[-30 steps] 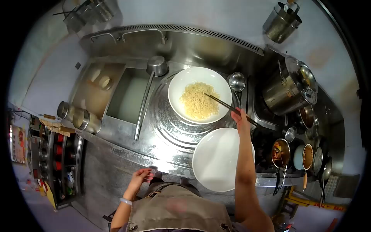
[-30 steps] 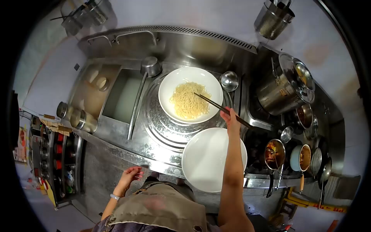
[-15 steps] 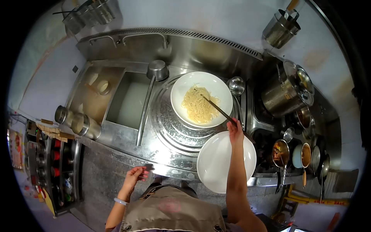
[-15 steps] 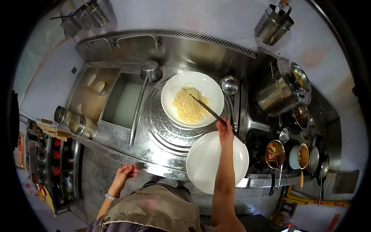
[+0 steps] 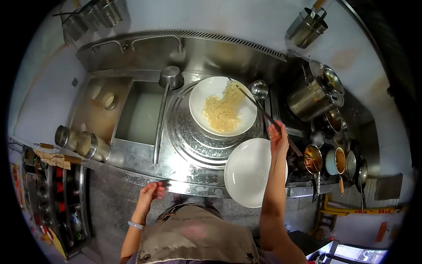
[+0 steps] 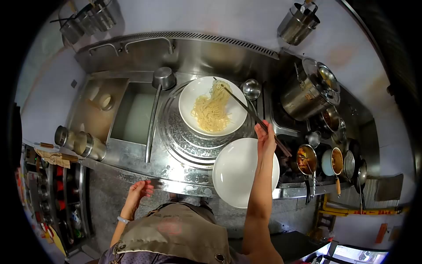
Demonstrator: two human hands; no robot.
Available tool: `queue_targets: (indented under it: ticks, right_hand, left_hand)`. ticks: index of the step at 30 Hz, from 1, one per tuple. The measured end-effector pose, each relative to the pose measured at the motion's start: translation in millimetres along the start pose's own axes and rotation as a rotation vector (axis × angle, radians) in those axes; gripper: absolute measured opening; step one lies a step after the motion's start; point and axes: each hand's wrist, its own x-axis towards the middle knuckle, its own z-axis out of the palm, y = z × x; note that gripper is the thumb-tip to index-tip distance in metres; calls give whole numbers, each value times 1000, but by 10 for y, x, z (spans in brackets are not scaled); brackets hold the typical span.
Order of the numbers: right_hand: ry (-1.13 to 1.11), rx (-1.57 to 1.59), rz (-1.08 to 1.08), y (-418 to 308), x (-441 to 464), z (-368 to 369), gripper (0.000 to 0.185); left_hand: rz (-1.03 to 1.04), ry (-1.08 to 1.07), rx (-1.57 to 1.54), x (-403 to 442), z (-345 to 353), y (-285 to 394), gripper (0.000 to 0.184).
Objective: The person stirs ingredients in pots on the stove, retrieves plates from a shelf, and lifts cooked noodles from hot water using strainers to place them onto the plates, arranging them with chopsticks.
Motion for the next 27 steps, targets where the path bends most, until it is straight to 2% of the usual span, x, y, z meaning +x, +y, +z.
queue_targets:
  ticks: [9,14,24,27]
  right_hand:
    - [18,68,-31,-311,-67,392,28]
    - [60,87,-54,-456,-91,593,27]
    - [-47,101,-156,-971,-223,964,26]
    - [-15,106,-174,-1138,-294,1025,26]
  left_hand:
    - [89,-59,-83,102,-160,-94,32]
    - [82,-19,-78,102,-114,-26,33]
    - [108,-92,-98,191,-124,12,39]
    - [94,-107,-84,195,-121,36,39]
